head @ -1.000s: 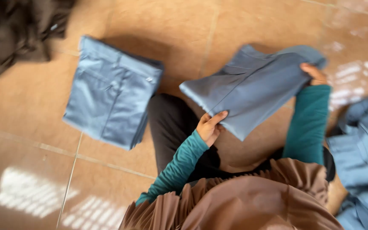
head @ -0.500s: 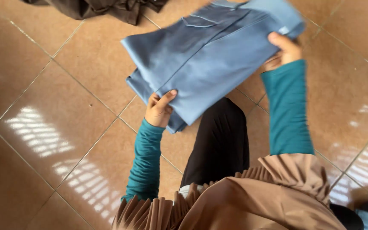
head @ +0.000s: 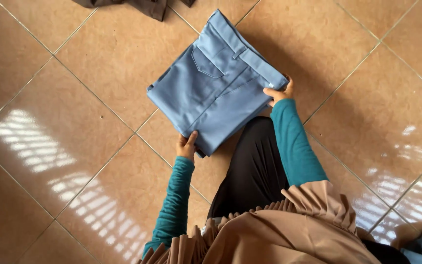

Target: Folding blue trousers into neat rectangles and stacking them on a tiled floor.

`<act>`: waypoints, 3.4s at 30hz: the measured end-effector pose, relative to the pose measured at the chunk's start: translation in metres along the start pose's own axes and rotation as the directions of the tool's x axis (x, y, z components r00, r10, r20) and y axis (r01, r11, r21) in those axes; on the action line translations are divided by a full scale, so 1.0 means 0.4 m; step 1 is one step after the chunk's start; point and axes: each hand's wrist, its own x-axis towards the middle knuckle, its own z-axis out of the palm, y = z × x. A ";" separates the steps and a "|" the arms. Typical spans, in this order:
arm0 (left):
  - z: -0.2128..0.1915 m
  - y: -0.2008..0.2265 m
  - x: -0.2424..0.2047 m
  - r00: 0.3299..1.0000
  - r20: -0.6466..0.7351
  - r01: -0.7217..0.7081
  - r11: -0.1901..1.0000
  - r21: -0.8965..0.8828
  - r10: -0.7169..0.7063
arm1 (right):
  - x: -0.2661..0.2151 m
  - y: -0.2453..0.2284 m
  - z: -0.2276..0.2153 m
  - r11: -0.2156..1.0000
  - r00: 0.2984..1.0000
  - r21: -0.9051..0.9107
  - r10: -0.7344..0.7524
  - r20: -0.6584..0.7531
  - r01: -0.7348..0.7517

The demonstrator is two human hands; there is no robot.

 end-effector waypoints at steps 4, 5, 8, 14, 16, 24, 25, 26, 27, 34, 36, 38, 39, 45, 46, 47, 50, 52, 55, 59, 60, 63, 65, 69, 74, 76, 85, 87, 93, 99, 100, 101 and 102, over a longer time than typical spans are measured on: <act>-0.033 -0.027 0.028 0.999 0.007 -0.034 0.999 0.014 0.034 | 0.040 0.073 -0.045 0.999 0.999 0.042 -0.025 0.043 0.023; -0.033 -0.015 0.018 0.998 -0.004 -0.055 0.998 0.015 0.055 | 0.031 0.080 -0.049 0.998 0.998 0.055 -0.037 0.045 0.034; -0.039 -0.012 0.009 0.995 -0.021 -0.100 0.994 0.044 0.101 | 0.031 0.109 -0.066 0.996 0.997 0.075 -0.062 0.050 0.058; 0.039 0.104 -0.087 0.688 -0.130 -0.513 0.605 0.608 0.714 | -0.026 0.030 -0.090 0.863 0.929 -0.368 -0.371 0.000 0.345; 0.127 0.148 -0.110 0.476 -0.015 -0.559 0.315 0.767 0.879 | -0.037 -0.007 -0.078 0.608 0.792 -0.640 -0.610 0.001 0.470; 0.571 0.118 -0.025 0.722 0.222 -0.424 0.164 0.891 0.656 | 0.004 -0.018 0.087 -0.043 0.696 -0.800 -0.467 0.546 0.599; 0.580 0.099 -0.005 0.722 0.225 -0.424 0.160 0.892 0.655 | 0.015 0.002 0.082 -0.039 0.698 -0.801 -0.467 0.543 0.598; 0.591 0.080 0.016 0.772 0.217 -0.358 0.126 0.925 0.598 | 0.027 0.019 0.078 -0.029 0.782 -0.833 -0.330 0.529 0.552; 0.602 0.060 0.038 0.817 0.202 -0.292 0.086 0.953 0.540 | 0.041 0.038 0.074 -0.028 0.846 -0.863 -0.184 0.500 0.504; 0.597 0.062 0.017 0.841 0.221 -0.293 0.072 0.953 0.495 | 0.016 0.042 0.076 -0.051 0.851 -0.870 -0.189 0.490 0.490; 0.595 0.055 0.019 0.846 0.222 -0.283 0.056 0.957 0.486 | 0.019 0.053 0.071 -0.062 0.837 -0.862 -0.214 0.504 0.503; 0.596 0.060 0.019 0.855 0.224 -0.279 0.050 0.959 0.467 | 0.027 0.059 0.071 -0.073 0.842 -0.864 -0.201 0.501 0.498; 0.596 0.063 0.018 0.864 0.225 -0.275 0.048 0.960 0.451 | 0.030 0.061 0.072 -0.087 0.845 -0.865 -0.190 0.501 0.493; 0.595 0.067 0.017 0.874 0.228 -0.274 0.049 0.960 0.430 | 0.031 0.066 0.072 -0.079 0.839 -0.863 -0.207 0.503 0.498; 0.596 0.066 0.018 0.872 0.230 -0.277 0.048 0.960 0.431 | 0.032 0.066 0.072 -0.079 0.839 -0.864 -0.210 0.502 0.497; 0.596 0.066 0.018 0.871 0.230 -0.277 0.048 0.960 0.434 | 0.032 0.066 0.072 -0.080 0.840 -0.865 -0.210 0.501 0.496; 0.593 0.058 0.022 0.859 0.231 -0.278 0.037 0.960 0.456 | 0.031 0.069 0.074 -0.077 0.839 -0.865 -0.213 0.500 0.496; 0.595 0.060 0.020 0.847 0.240 -0.284 0.022 0.959 0.475 | 0.028 0.061 0.076 -0.071 0.840 -0.867 -0.221 0.496 0.493; 0.596 0.069 0.008 0.830 0.248 -0.286 -0.001 0.958 0.500 | 0.011 0.044 0.080 -0.078 0.836 -0.864 -0.225 0.501 0.497; 0.604 0.090 -0.008 0.804 0.270 -0.304 -0.025 0.952 0.530 | -0.014 0.006 0.083 -0.088 0.833 -0.869 -0.251 0.493 0.487; 0.606 0.094 -0.015 0.798 0.282 -0.314 -0.031 0.949 0.533 | -0.021 -0.002 0.080 -0.086 0.834 -0.871 -0.255 0.488 0.484; 0.618 0.094 -0.020 0.773 0.316 -0.358 -0.032 0.933 0.550 | -0.022 -0.016 0.062 -0.051 0.841 -0.877 -0.262 0.473 0.478; 0.632 0.090 -0.023 0.771 0.331 -0.367 -0.045 0.929 0.544 | -0.021 -0.024 0.042 -0.044 0.847 -0.884 -0.267 0.459 0.465; 0.659 0.068 -0.047 0.763 0.377 -0.390 -0.092 0.916 0.524 | -0.032 -0.029 -0.009 -0.023 0.863 -0.902 -0.279 0.421 0.432; 0.701 0.025 -0.092 0.754 0.467 -0.475 -0.109 0.873 0.461 | -0.044 -0.021 -0.103 0.016 0.883 -0.927 -0.310 0.352 0.375; 0.727 0.005 -0.121 0.745 0.505 -0.501 -0.133 0.855 0.437 | -0.049 -0.018 -0.153 0.039 0.887 -0.935 -0.331 0.320 0.352; 0.877 -0.148 -0.342 0.679 0.692 -0.654 -0.227 0.722 0.247 | -0.084 0.041 -0.490 0.120 0.932 -0.987 -0.357 0.057 0.106; 0.910 -0.218 -0.389 0.649 0.725 -0.679 -0.256 0.688 0.231 | -0.098 0.073 -0.584 0.169 0.928 -0.985 -0.372 -0.023 0.043; 0.983 -0.410 -0.597 0.500 0.861 -0.817 -0.282 0.503 0.090 | -0.223 0.143 -0.876 0.251 0.892 -0.949 -0.359 -0.275 -0.191; 1.024 -0.620 -0.835 0.153 0.981 -0.939 -0.292 0.183 0.122 | -0.420 0.209 -1.163 0.361 0.770 -0.838 -0.358 -0.529 -0.408; 1.029 -0.666 -0.871 0.116 0.989 -0.949 -0.282 0.139 0.095 | -0.455 0.221 -1.208 0.376 0.744 -0.813 -0.350 -0.569 -0.445; 1.033 -0.712 -0.909 0.045 0.990 -0.955 -0.284 0.082 0.135 | -0.491 0.234 -1.253 0.393 0.713 -0.783 -0.343 -0.612 -0.483; 1.038 -0.756 -0.942 -0.021 0.984 -0.957 -0.289 0.032 0.179 | -0.522 0.246 -1.294 0.409 0.683 -0.754 -0.336 -0.648 -0.514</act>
